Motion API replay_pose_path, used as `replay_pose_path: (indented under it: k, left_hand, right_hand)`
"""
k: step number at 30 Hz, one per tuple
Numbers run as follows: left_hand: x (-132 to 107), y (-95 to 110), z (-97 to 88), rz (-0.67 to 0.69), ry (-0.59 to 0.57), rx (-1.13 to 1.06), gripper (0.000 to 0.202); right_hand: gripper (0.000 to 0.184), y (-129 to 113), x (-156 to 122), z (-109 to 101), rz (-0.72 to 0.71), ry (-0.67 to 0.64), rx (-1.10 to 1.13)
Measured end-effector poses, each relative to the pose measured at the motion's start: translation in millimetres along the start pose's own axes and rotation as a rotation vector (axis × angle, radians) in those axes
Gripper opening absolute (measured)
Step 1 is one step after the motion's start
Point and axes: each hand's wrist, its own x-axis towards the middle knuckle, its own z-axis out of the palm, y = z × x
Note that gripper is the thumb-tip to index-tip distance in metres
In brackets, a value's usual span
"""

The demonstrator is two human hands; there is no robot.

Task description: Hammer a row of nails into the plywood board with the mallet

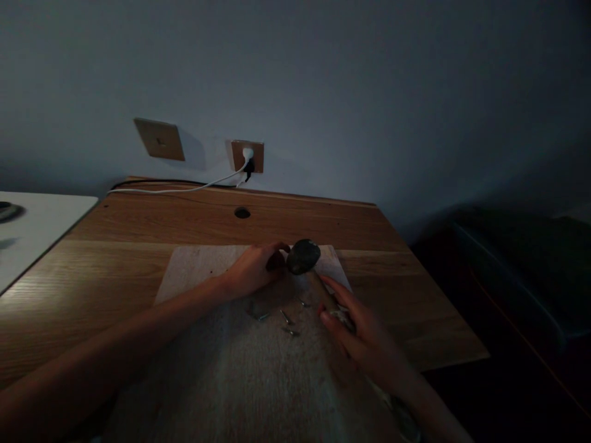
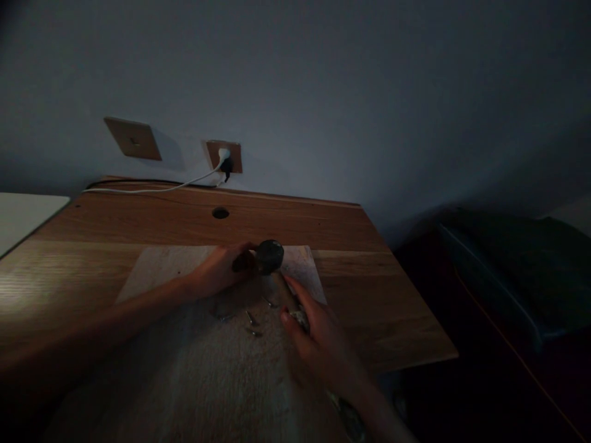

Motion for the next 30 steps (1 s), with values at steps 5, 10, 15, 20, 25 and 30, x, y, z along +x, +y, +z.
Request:
replay_pose_path:
  k: [5, 10, 15, 20, 25, 30]
  left_hand:
    - [-0.7, 1.4, -1.5, -0.019, -0.004, -0.023, 0.052]
    - [-1.7, 0.5, -0.6, -0.009, 0.002, -0.044, 0.057]
    - [-0.9, -1.3, 0.6, -0.022, -0.004, -0.047, 0.055]
    - [-1.1, -5.2, 2.3, 0.02, 0.008, -0.052, 0.054]
    - [-8.0, 7.0, -5.5, 0.138, 0.07, 0.235, 0.027]
    - [-21.7, 36.3, -3.7, 0.639, -0.122, 0.564, 0.007]
  right_hand:
    - [0.053, -3.6, 1.6, 1.3, 0.004, -0.038, -0.001]
    - [0.053, -5.7, 2.1, 4.2, 0.005, -0.038, -0.045]
    - [0.056, 0.0, 1.1, 6.2, -0.04, -0.027, -0.118]
    - [0.056, 3.2, -1.2, 6.0, -0.032, -0.027, -0.15]
    - [0.055, 10.1, -17.8, -3.6, -0.014, 0.025, -0.11]
    - [0.058, 28.1, -48.0, -15.9, 0.102, 0.005, -0.082]
